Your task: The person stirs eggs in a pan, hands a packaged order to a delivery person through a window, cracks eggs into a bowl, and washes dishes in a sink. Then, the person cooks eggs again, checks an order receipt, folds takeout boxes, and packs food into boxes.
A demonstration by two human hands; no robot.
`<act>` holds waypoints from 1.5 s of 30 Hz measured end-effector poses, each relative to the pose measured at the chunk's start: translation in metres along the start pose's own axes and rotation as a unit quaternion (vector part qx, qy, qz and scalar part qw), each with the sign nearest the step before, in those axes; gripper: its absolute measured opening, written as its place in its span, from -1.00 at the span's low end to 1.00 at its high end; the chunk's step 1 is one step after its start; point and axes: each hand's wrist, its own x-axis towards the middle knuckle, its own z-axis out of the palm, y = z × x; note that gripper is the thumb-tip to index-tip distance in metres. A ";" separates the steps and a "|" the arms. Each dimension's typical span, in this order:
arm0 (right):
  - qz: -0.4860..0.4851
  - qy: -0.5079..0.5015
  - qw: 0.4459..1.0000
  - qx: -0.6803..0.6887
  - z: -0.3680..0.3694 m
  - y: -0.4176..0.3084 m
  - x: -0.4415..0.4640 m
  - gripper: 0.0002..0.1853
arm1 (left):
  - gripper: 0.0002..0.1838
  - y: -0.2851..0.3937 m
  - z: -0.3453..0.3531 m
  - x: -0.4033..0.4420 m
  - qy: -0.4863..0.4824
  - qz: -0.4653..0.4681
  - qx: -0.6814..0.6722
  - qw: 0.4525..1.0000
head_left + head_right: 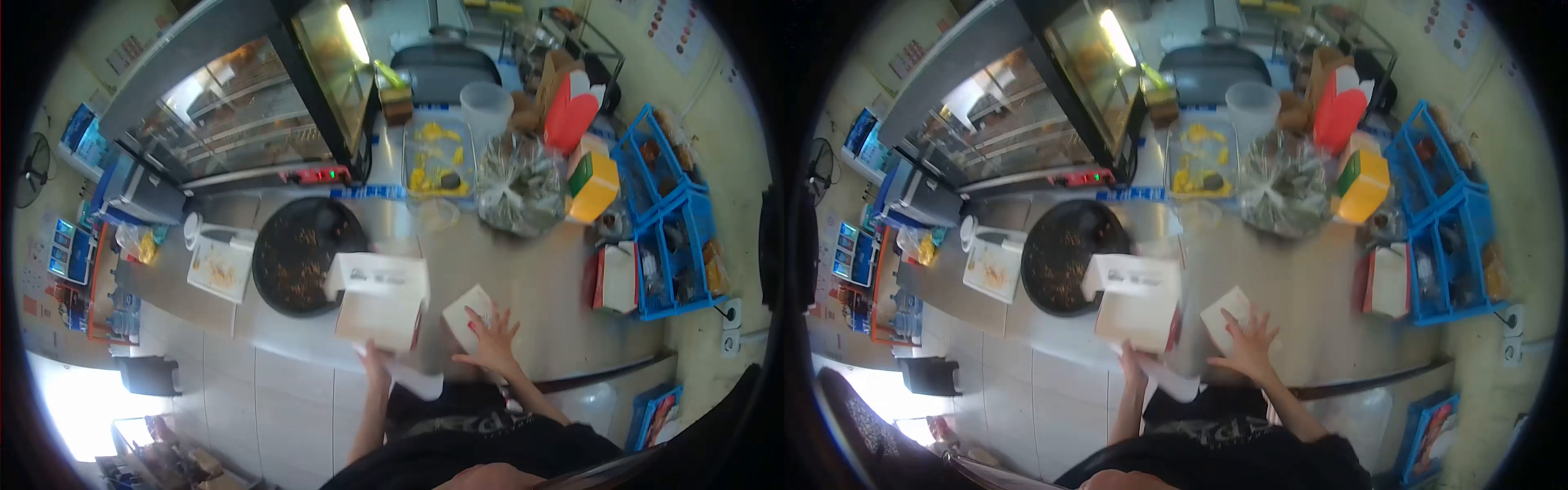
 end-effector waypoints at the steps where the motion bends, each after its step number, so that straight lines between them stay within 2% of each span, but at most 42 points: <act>1: -0.026 -0.026 0.999 0.028 0.033 0.009 0.000 0.05 | -0.42 0.032 0.047 -0.023 0.108 0.019 0.023 0.994; 2: -0.026 -0.026 0.999 0.024 0.035 0.015 -0.002 0.05 | -0.42 0.040 0.049 -0.032 0.108 0.017 0.019 0.994; 4: -0.014 -0.028 0.994 0.108 0.031 0.030 0.010 0.00 | -0.40 0.049 0.055 -0.039 0.290 0.006 0.001 0.957; 5: -0.013 -0.031 0.994 0.104 0.016 0.031 0.011 0.00 | -0.35 0.061 0.071 -0.062 0.303 0.038 -0.005 0.952; 7: -0.069 0.161 0.958 0.227 -0.028 0.023 0.010 -0.13 | -0.24 0.094 0.126 -0.107 0.068 0.072 0.112 0.989; 8: -0.064 0.150 0.960 0.227 -0.035 0.019 0.010 -0.13 | -0.22 0.086 0.137 -0.107 -0.076 0.103 0.168 0.977; 9: -0.193 0.127 0.923 0.309 -0.041 0.015 0.014 -0.16 | -0.23 0.088 0.155 -0.110 -0.171 0.065 0.186 0.965; 10: -0.318 0.109 0.861 0.382 -0.047 0.012 0.019 -0.19 | -0.24 0.090 0.173 -0.112 -0.265 0.028 0.206 0.942; 11: -0.305 0.099 0.873 0.367 -0.053 0.017 0.016 -0.22 | -0.15 0.096 0.191 -0.112 -0.247 -0.053 0.152 0.956; 12: -0.303 0.107 0.872 0.369 -0.052 0.023 0.018 -0.22 | -0.15 0.089 0.191 -0.105 -0.252 -0.050 0.156 0.954; 14: -0.229 0.077 0.846 0.475 -0.051 0.036 0.018 -0.10 | -0.11 0.076 0.192 -0.098 -0.335 0.007 0.256 0.907; 15: -0.223 0.071 0.850 0.473 -0.050 0.039 0.017 -0.10 | -0.11 0.076 0.198 -0.103 -0.335 0.046 0.281 0.898; 17: -0.163 0.074 0.753 0.634 -0.047 0.042 0.018 0.07 | -0.10 0.085 0.209 -0.101 -0.359 0.039 0.285 0.888; 18: -0.155 0.072 0.754 0.634 -0.045 0.047 0.020 0.07 | -0.10 0.091 0.215 -0.100 -0.385 0.045 0.291 0.875; 19: -0.154 0.057 0.777 0.607 -0.042 0.053 0.022 0.18 | -0.10 0.097 0.220 -0.103 -0.384 -0.010 0.273 0.882; 20: -0.153 0.043 0.799 0.580 -0.040 0.058 0.022 0.29 | -0.10 0.094 0.217 -0.101 -0.387 -0.016 0.276 0.880; 22: -0.057 0.011 0.701 0.711 -0.075 0.064 0.008 0.09 | -0.12 0.087 0.211 -0.091 -0.376 0.028 0.300 0.876; 23: -0.066 -0.025 0.544 0.836 -0.065 0.095 0.002 -0.08 | -0.12 0.093 0.212 -0.081 -0.377 0.033 0.297 0.877; 24: -0.074 -0.064 0.364 0.926 -0.055 0.130 -0.005 -0.24 | -0.12 0.104 0.210 -0.068 -0.390 -0.138 0.184 0.891; 25: -0.080 -0.065 0.365 0.925 -0.063 0.144 -0.001 -0.24 | -0.12 0.110 0.210 -0.058 -0.389 -0.302 0.065 0.868; 27: -0.010 -0.017 0.601 0.799 -0.097 0.160 0.002 -0.36 | -0.12 0.074 0.206 -0.061 -0.380 -0.277 0.026 0.882; 28: 0.021 0.010 0.706 0.708 -0.116 0.168 0.007 -0.42 | -0.13 0.049 0.198 -0.057 -0.372 -0.254 -0.018 0.893; 29: 0.049 0.040 0.797 0.601 -0.129 0.177 0.016 -0.47 | -0.12 0.023 0.185 -0.042 -0.348 -0.212 0.016 0.913; 30: 0.034 0.046 0.800 0.597 -0.130 0.187 0.025 -0.47 | -0.13 0.052 0.203 -0.042 -0.308 -0.203 -0.102 0.924; 31: 0.037 0.027 0.893 0.449 -0.126 0.195 0.033 -0.47 | -0.11 0.057 0.197 -0.037 -0.265 -0.161 -0.115 0.944; 32: 0.041 0.013 0.957 0.287 -0.122 0.197 0.045 -0.48 | -0.09 0.061 0.190 -0.031 -0.220 -0.118 -0.130 0.959; 33: 0.002 0.112 0.988 0.107 -0.121 0.177 0.058 -0.50 | -0.09 0.077 0.189 -0.027 -0.223 -0.104 -0.137 0.959; 35: -0.067 0.155 0.926 0.338 -0.120 0.135 0.113 -0.58 | -0.07 0.102 0.183 -0.033 -0.303 -0.003 -0.076 0.950; 36: -0.077 0.123 0.876 0.461 -0.090 0.117 0.155 -0.70 | -0.07 0.103 0.184 -0.034 -0.294 0.000 -0.080 0.952; 38: -0.025 -0.047 0.904 0.424 -0.064 0.070 0.224 -0.67 | -0.04 0.117 0.184 -0.031 -0.286 0.025 -0.109 0.952; 40: 0.084 -0.140 0.963 0.214 -0.024 0.043 0.289 -0.69 | -0.06 0.125 0.182 -0.035 -0.278 0.050 -0.118 0.952; 42: 0.039 -0.087 0.972 0.213 0.005 0.039 0.316 -0.69 | -0.09 0.138 0.176 -0.039 -0.285 0.094 -0.056 0.952; 43: 0.003 -0.042 0.976 0.211 0.010 0.033 0.321 -0.69 | -0.17 0.145 0.171 -0.044 -0.272 0.109 -0.047 0.955; 44: -0.011 -0.038 0.978 0.206 0.002 0.017 0.316 -0.69 | -0.17 0.151 0.164 -0.041 -0.267 0.122 -0.054 0.954; 45: -0.058 0.002 0.945 0.321 -0.015 -0.001 0.297 -0.69 | -0.20 0.156 0.156 -0.040 -0.228 0.146 0.022 0.962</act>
